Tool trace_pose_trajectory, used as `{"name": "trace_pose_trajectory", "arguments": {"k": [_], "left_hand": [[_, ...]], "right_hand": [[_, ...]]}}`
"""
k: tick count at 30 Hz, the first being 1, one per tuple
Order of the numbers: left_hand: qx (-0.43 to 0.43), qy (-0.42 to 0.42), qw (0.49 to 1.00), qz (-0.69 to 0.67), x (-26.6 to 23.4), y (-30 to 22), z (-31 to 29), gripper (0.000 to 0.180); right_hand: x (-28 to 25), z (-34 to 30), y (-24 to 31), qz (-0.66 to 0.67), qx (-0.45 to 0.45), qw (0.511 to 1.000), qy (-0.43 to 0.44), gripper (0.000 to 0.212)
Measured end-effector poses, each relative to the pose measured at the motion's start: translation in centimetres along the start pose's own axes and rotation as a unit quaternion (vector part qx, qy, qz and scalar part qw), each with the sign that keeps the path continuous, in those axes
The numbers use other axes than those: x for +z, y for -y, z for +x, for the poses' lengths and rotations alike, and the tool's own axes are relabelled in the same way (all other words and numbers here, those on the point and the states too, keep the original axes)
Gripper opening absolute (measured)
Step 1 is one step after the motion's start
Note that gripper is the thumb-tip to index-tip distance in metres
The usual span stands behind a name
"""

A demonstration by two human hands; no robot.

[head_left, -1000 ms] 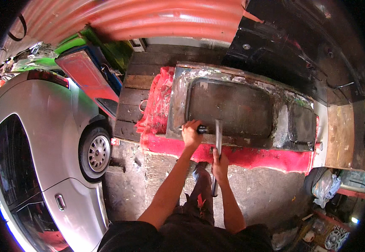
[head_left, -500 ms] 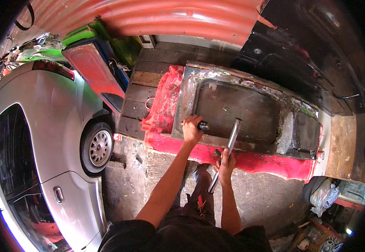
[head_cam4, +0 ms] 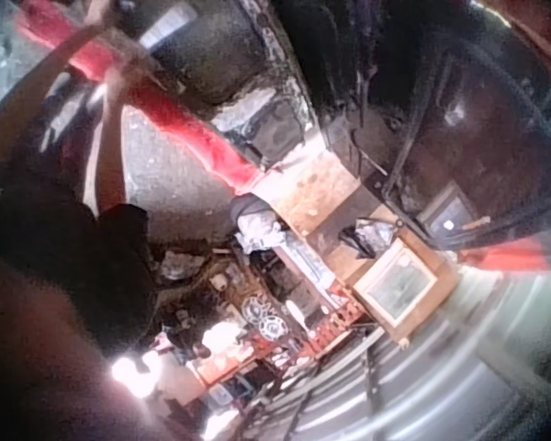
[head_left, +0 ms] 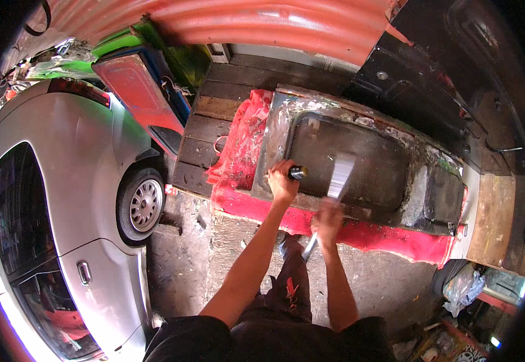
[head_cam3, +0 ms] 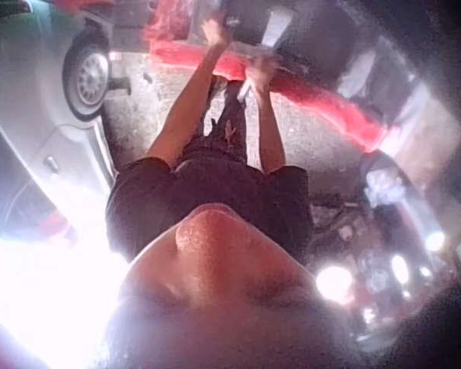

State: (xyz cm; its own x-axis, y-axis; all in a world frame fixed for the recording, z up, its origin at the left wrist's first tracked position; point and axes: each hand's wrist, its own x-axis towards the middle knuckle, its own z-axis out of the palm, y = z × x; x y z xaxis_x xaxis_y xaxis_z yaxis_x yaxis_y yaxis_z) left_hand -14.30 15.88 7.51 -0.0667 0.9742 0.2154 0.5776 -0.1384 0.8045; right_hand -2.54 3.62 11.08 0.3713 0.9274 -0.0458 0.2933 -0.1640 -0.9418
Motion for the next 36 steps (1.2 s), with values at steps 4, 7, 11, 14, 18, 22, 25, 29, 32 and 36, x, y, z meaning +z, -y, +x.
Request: {"name": "trace_pose_trajectory", "arguments": {"k": [4,7,11,14,18,22,25,29,32,36], "left_hand": [[0.000,0.018,1.000,-0.005,-0.7,-0.5,0.2,0.031],[-0.004,-0.011,1.000,0.003,-0.2,0.2,0.2,0.031],[-0.004,0.010,0.999,0.036,-0.4,0.0,0.1,0.032],[-0.006,-0.010,0.997,0.079,-0.6,-0.3,-0.6,0.033],[0.009,-0.056,0.998,-0.005,-2.6,5.1,-0.1,0.027],[0.004,-0.096,0.989,-0.113,-3.9,5.7,-1.0,0.022],[0.084,-0.033,0.994,-0.056,-3.6,3.2,-0.9,0.021],[0.106,0.021,0.994,-0.001,-3.0,0.6,-0.8,0.017],[0.155,-0.002,0.988,-0.027,-2.7,0.2,-1.0,0.020],[0.132,0.060,0.989,0.017,-2.8,0.3,-1.6,0.025]], "right_hand": [[-1.9,0.2,-1.3,0.059,0.180,0.982,0.015,0.041],[-4.2,0.8,3.8,0.162,0.161,0.971,-0.069,0.042],[-3.6,1.1,5.2,0.315,0.105,0.935,-0.121,0.038],[-0.4,0.2,-0.8,0.067,0.109,0.992,0.010,0.043],[-0.2,-0.3,-0.2,-0.030,0.144,0.985,0.088,0.044],[-1.2,-1.5,0.9,0.154,0.251,0.955,0.043,0.041],[-1.5,-1.1,1.4,0.175,0.251,0.952,0.021,0.043],[-1.6,-1.3,2.1,0.222,0.251,0.942,0.006,0.045],[-1.5,-1.5,2.1,0.218,0.254,0.942,0.001,0.046],[-1.2,-2.3,1.7,0.222,0.257,0.940,0.003,0.045]]}}
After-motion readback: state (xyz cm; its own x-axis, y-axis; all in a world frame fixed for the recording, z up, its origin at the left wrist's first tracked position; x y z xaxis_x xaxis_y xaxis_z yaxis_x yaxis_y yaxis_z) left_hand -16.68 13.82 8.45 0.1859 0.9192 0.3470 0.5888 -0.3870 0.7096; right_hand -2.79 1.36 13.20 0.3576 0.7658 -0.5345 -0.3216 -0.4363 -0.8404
